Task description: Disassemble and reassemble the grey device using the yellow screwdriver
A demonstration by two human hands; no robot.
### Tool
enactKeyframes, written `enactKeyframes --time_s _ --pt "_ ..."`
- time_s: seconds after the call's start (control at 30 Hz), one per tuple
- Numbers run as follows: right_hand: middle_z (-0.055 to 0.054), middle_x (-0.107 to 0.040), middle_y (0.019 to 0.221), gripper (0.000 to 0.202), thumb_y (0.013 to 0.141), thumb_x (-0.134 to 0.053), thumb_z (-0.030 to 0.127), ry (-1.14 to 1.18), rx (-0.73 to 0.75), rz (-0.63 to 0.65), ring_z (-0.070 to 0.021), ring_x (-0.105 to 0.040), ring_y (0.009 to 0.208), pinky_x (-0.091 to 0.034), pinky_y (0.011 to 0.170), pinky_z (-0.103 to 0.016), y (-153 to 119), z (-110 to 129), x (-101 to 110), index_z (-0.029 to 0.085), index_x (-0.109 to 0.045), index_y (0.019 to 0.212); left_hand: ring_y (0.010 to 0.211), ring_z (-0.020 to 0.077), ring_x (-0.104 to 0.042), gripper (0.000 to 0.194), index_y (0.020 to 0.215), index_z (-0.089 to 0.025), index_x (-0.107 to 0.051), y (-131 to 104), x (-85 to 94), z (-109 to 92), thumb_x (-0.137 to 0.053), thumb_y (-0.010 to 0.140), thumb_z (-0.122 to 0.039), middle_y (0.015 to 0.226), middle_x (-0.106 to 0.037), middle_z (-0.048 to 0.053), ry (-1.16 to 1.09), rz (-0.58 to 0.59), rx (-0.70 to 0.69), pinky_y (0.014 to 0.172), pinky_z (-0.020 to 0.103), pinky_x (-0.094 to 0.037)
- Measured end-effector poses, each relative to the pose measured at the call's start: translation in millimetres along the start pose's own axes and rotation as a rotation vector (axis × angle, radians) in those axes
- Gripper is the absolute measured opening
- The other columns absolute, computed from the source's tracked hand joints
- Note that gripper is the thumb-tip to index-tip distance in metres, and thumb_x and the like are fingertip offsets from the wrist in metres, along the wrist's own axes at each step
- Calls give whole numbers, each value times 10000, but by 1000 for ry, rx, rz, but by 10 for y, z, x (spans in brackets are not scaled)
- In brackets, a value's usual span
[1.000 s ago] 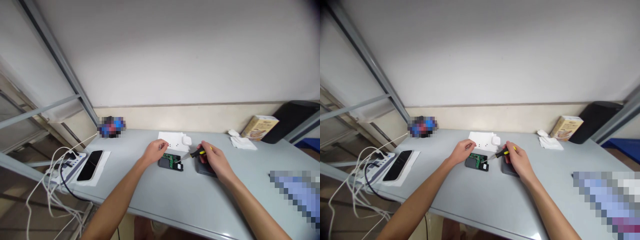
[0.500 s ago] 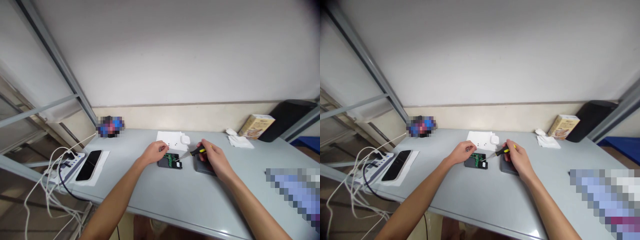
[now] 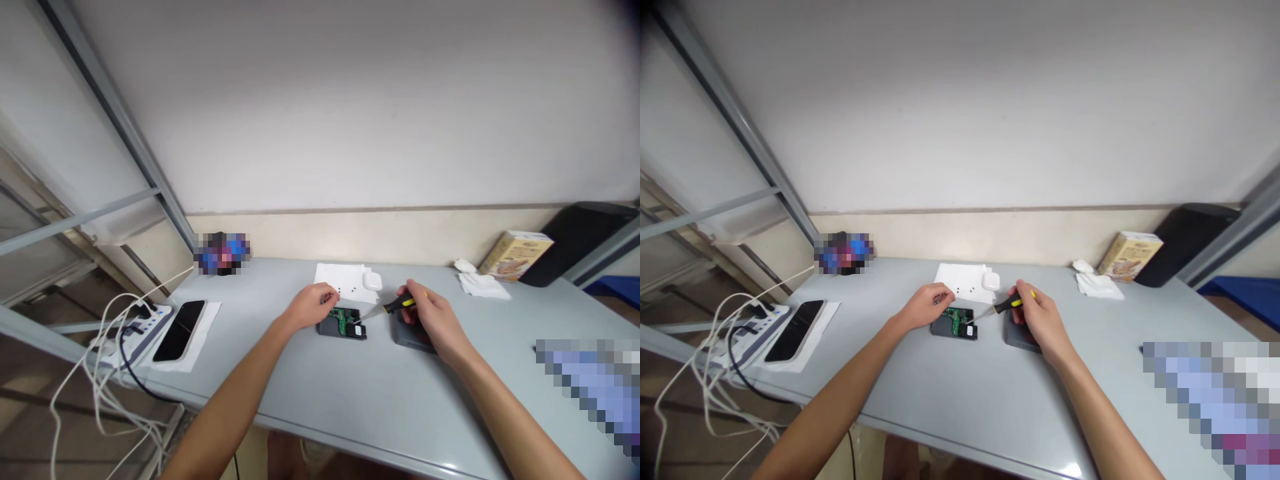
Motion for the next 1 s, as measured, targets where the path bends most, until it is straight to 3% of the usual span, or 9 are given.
enactKeyframes --time_s 1.0 --pt "32 -506 505 607 850 -534 770 7 -43 -1 -160 -445 487 -269 370 -213 -1 2 9 210 -691 1024 776 159 -593 271 843 -200 -699 -4 -1 5 -509 991 -324 906 -711 20 12 31 18 744 274 -453"
Point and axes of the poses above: each hand's wrist, its own y-axis towards the middle knuckle, its own x-axis out of the back of the hand, z = x × y, the point moved 1 cm from there along y, towards the middle knuckle
